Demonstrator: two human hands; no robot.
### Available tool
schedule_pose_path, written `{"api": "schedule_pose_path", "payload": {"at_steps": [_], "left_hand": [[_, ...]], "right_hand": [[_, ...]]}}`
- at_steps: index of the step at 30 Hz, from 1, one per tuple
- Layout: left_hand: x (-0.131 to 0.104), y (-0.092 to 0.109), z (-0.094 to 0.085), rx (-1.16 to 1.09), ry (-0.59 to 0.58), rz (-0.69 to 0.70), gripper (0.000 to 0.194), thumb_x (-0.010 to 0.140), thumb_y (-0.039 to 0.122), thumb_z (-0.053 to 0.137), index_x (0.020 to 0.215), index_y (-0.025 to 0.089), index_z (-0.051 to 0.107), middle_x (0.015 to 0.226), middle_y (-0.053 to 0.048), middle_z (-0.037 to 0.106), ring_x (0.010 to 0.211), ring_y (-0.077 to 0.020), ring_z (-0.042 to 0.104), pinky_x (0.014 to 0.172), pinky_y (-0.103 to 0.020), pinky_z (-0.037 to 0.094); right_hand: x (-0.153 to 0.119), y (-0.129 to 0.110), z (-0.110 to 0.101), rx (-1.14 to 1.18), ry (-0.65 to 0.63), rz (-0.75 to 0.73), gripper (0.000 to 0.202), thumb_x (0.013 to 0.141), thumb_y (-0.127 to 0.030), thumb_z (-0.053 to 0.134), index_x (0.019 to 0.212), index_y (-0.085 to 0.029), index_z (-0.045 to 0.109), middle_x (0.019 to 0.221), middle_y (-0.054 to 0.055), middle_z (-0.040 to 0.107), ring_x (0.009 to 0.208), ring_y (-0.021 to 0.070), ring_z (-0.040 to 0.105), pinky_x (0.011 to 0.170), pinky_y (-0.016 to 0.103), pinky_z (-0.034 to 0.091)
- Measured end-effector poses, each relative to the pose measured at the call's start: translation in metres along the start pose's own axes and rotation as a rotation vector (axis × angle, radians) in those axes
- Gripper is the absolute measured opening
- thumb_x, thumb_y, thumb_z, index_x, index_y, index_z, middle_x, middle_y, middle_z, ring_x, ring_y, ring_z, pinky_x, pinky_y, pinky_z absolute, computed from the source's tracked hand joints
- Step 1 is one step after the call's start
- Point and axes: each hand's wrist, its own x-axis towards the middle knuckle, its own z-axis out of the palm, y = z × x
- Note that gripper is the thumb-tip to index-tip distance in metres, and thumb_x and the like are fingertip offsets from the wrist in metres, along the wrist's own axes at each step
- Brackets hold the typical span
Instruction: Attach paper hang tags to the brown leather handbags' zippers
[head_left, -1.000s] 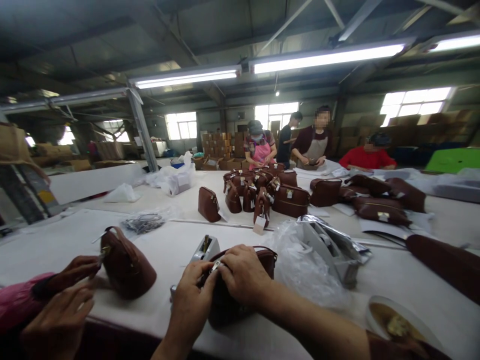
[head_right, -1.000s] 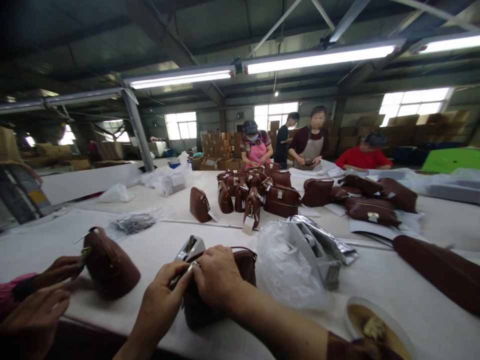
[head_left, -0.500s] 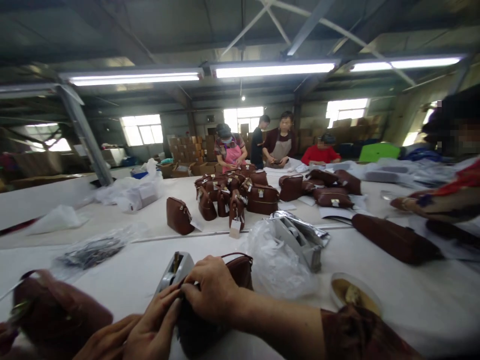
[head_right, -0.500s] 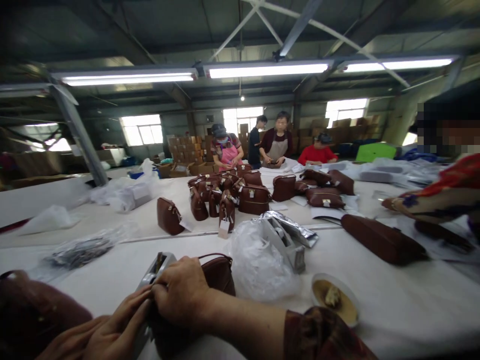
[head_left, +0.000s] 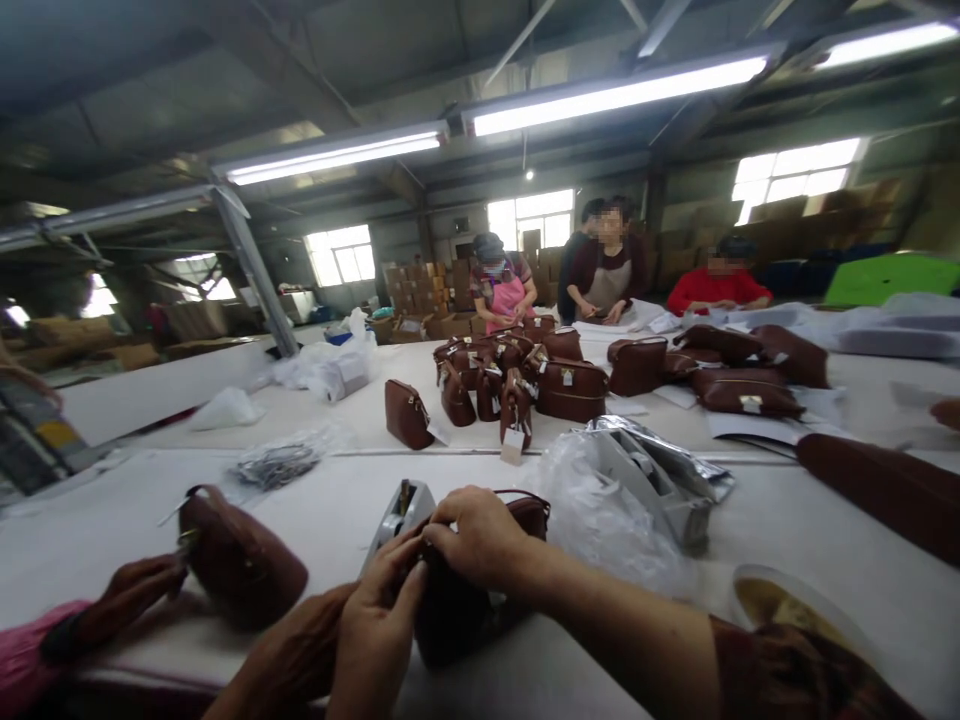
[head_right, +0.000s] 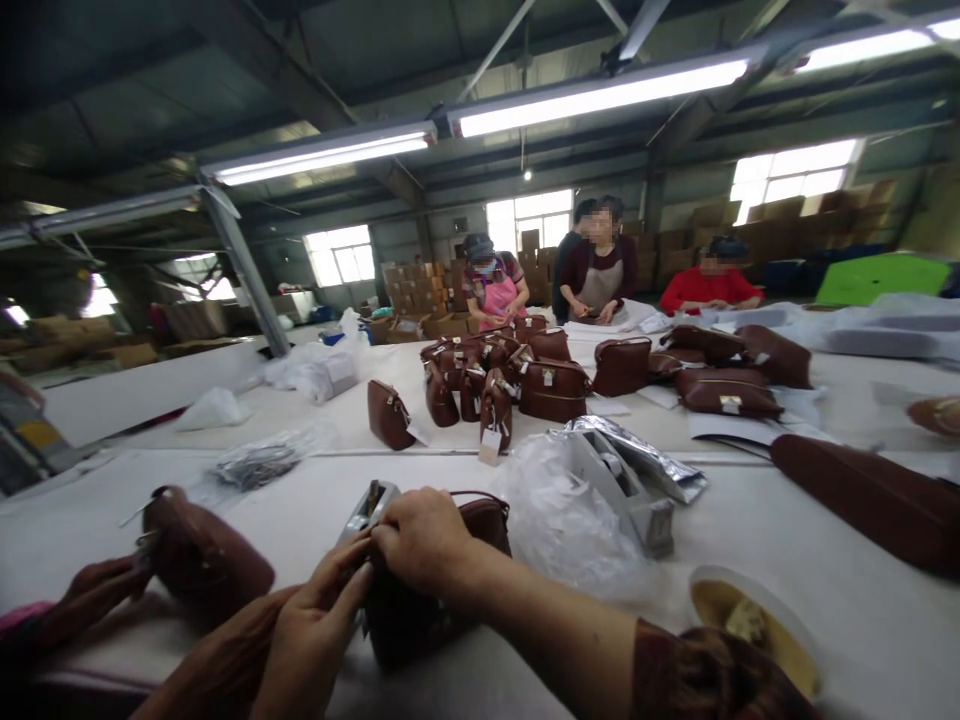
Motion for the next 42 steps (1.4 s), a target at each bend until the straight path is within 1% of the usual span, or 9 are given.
{"api": "schedule_pose_path", "payload": {"at_steps": [9,12,16,23,26,28,34,39,42], "left_hand": [[-0.007,-0.001,0.0,-0.003,-0.022,0.02,0.037,0.081,0.044,0.067,0.112,0.025,0.068,0.129,-0.008,0.063,0.125,-0.029,0.054,0.112,-0.047,0.037],[-0.008,-0.003,0.001,-0.002,0.008,0.016,0.036,0.08,0.043,0.068,0.111,0.025,0.069,0.128,-0.008,0.064,0.124,-0.0292,0.054,0.111,-0.047,0.038],[-0.008,-0.003,0.001,0.018,0.028,0.051,0.034,0.081,0.042,0.067,0.11,0.026,0.068,0.128,-0.007,0.064,0.123,-0.0284,0.056,0.109,-0.046,0.04],[-0.009,0.0,0.001,0.114,0.052,0.124,0.031,0.083,0.042,0.062,0.109,0.026,0.069,0.123,-0.008,0.066,0.118,-0.0287,0.058,0.106,-0.05,0.043],[-0.009,0.001,0.001,0.153,0.087,0.16,0.03,0.082,0.042,0.063,0.107,0.026,0.071,0.121,-0.008,0.067,0.116,-0.0284,0.06,0.105,-0.05,0.045],[-0.009,0.002,0.002,0.162,0.127,0.175,0.028,0.081,0.042,0.065,0.102,0.027,0.074,0.117,-0.008,0.069,0.112,-0.028,0.062,0.103,-0.048,0.048],[-0.01,0.005,0.01,0.13,0.192,0.177,0.023,0.08,0.042,0.066,0.096,0.028,0.076,0.11,-0.006,0.072,0.105,-0.0264,0.066,0.097,-0.044,0.052],[-0.01,0.009,0.009,0.141,0.189,0.204,0.023,0.08,0.04,0.067,0.098,0.027,0.075,0.108,-0.006,0.073,0.102,-0.026,0.067,0.097,-0.044,0.053],[-0.01,0.009,0.008,0.166,0.18,0.225,0.022,0.081,0.041,0.066,0.097,0.028,0.075,0.11,-0.005,0.073,0.102,-0.0255,0.067,0.096,-0.043,0.054]], "right_hand": [[0.001,-0.012,-0.01,-0.114,-0.144,-0.044,0.026,0.085,-0.028,0.055,0.098,-0.022,0.076,0.096,0.009,0.076,0.09,0.0258,0.068,0.08,0.035,0.044],[0.001,-0.008,-0.005,-0.026,-0.183,-0.093,0.025,0.084,-0.024,0.056,0.098,-0.024,0.076,0.097,0.007,0.076,0.089,0.0225,0.068,0.08,0.031,0.046],[0.004,0.0,0.002,0.125,-0.115,-0.141,0.022,0.083,-0.019,0.059,0.094,-0.023,0.078,0.09,0.004,0.075,0.085,0.0172,0.067,0.081,0.025,0.046],[0.018,0.023,-0.004,0.236,-0.152,-0.406,0.024,0.081,-0.008,0.057,0.089,-0.019,0.077,0.082,0.002,0.071,0.075,0.013,0.064,0.07,0.02,0.046],[0.022,0.027,-0.008,0.182,-0.138,-0.546,0.027,0.078,-0.004,0.057,0.091,-0.018,0.076,0.083,0.003,0.07,0.076,0.0139,0.063,0.07,0.021,0.045],[0.02,0.024,-0.01,0.144,-0.144,-0.572,0.03,0.077,-0.003,0.056,0.095,-0.018,0.075,0.086,0.004,0.071,0.076,0.0139,0.063,0.068,0.02,0.044],[0.008,0.001,-0.008,0.044,-0.098,-0.377,0.015,0.085,-0.023,0.062,0.088,-0.019,0.076,0.081,0.004,0.072,0.073,0.0153,0.063,0.068,0.023,0.043],[0.003,-0.007,0.001,0.179,-0.038,-0.17,0.019,0.081,-0.014,0.059,0.089,-0.02,0.075,0.087,0.003,0.074,0.08,0.0147,0.066,0.074,0.022,0.045],[0.003,-0.008,0.002,0.208,-0.023,-0.081,0.016,0.081,-0.018,0.06,0.089,-0.021,0.074,0.086,0.002,0.075,0.081,0.0152,0.067,0.075,0.023,0.045]]}}
